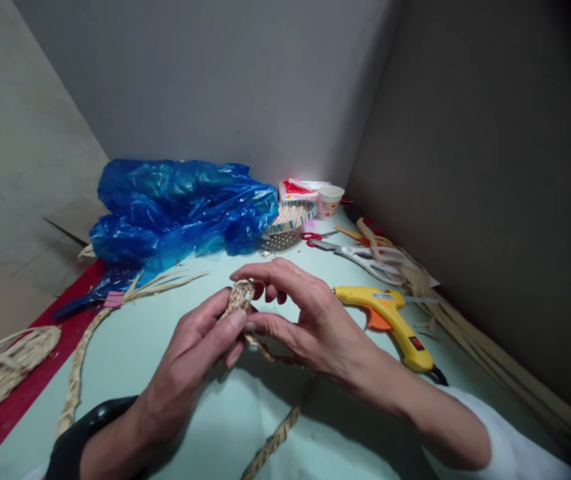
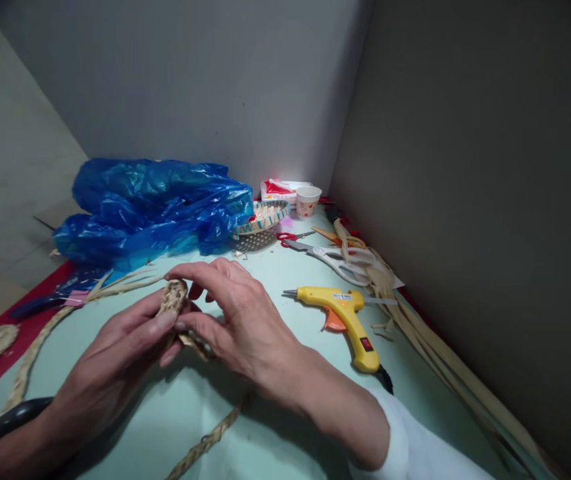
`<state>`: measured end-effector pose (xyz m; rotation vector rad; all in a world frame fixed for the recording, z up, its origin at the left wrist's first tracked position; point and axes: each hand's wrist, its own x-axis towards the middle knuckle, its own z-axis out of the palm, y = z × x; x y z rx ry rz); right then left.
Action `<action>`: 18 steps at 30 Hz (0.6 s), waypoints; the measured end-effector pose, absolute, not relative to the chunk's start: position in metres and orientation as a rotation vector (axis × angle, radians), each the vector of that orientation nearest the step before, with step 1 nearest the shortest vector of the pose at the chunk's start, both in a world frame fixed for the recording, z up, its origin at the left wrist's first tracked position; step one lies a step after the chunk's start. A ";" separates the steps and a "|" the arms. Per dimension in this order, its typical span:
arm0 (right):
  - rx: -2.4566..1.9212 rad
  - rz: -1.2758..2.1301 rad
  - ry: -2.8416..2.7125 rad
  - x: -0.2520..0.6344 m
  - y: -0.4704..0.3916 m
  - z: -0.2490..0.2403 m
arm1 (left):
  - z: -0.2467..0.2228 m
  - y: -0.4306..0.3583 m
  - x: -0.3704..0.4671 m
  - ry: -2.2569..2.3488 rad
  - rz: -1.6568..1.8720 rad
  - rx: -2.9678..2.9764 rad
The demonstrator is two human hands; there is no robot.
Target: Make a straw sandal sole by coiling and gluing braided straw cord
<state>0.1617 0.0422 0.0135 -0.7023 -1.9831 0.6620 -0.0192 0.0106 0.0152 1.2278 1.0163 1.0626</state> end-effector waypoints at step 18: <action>-0.541 0.393 -2.428 0.198 0.048 0.028 | 0.006 0.018 -0.029 1.000 0.653 1.640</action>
